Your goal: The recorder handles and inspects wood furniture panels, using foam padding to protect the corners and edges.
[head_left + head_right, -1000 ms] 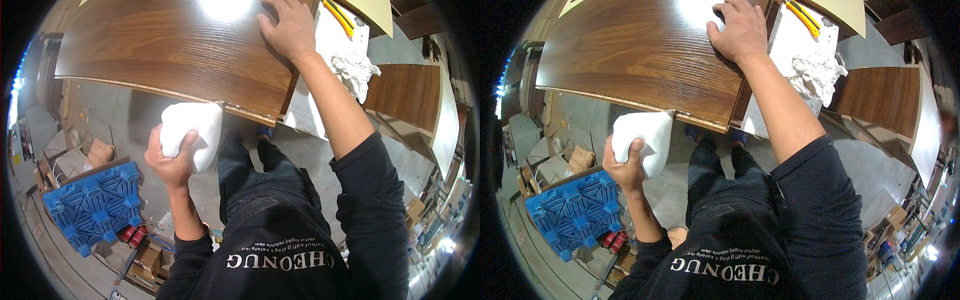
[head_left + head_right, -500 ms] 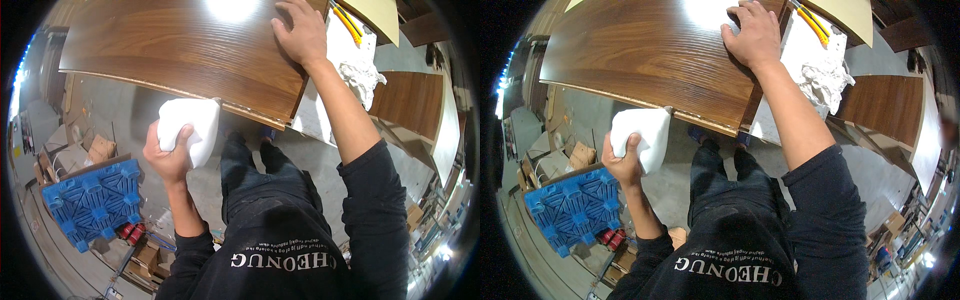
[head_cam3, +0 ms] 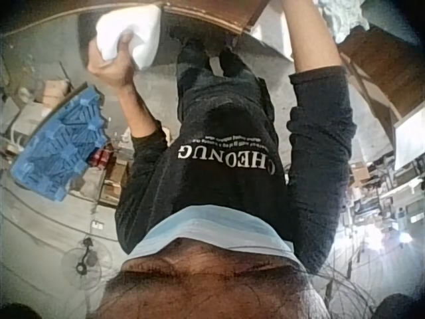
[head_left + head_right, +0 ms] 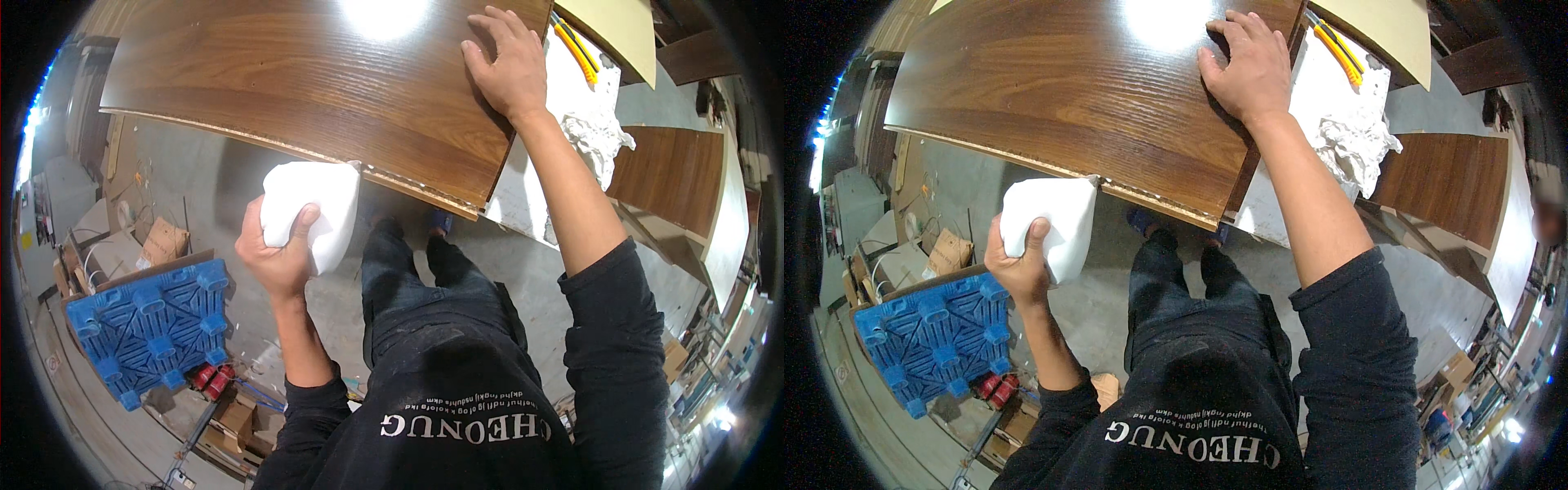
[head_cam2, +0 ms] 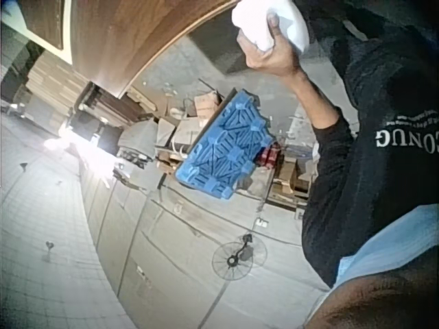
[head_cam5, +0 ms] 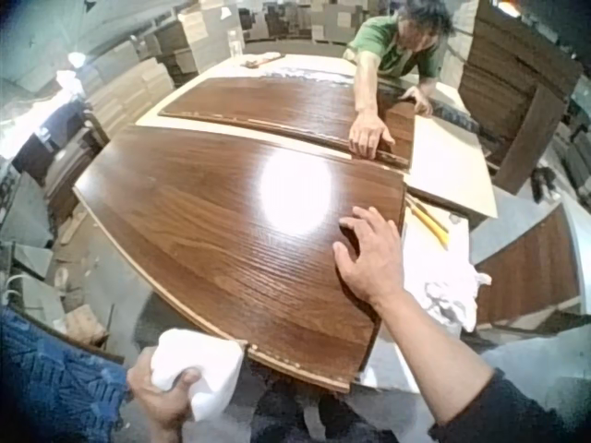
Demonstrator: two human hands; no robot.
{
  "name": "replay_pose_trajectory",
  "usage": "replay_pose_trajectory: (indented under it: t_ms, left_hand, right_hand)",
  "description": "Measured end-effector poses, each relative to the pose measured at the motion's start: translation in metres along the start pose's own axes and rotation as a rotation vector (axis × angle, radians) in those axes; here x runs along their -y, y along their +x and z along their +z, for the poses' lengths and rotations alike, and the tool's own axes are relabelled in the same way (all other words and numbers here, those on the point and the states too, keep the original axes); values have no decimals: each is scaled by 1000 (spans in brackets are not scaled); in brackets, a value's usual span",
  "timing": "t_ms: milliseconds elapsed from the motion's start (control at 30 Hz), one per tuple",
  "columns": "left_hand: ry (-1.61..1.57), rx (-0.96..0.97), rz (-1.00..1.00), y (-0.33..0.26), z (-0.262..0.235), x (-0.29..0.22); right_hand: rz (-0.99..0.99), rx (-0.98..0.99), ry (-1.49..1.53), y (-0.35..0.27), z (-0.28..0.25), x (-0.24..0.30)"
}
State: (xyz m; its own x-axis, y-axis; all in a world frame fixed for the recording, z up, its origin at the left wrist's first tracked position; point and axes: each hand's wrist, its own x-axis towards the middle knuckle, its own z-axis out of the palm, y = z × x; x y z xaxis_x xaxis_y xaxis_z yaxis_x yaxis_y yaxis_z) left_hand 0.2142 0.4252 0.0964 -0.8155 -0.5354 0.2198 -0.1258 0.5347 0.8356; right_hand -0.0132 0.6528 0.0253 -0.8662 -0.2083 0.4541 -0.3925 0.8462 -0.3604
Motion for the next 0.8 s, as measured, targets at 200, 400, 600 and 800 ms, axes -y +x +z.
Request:
replay_pose_trajectory:
  t_ms: [200, 400, 600, 800]
  left_hand:
    - [3, 12, 19, 4, -2, 2]
    - [22, 13, -5, 4, -3, 3]
    - [15, -32, -15, 10, -7, 5]
    - [93, -66, 0, 14, -8, 6]
  right_hand:
    - [-37, 11, 6, 2, 0, -5]
    - [-39, 17, 7, 2, 0, -4]
    - [-33, 26, 13, 3, 0, -4]
    - [-29, 26, 19, 3, -3, -3]
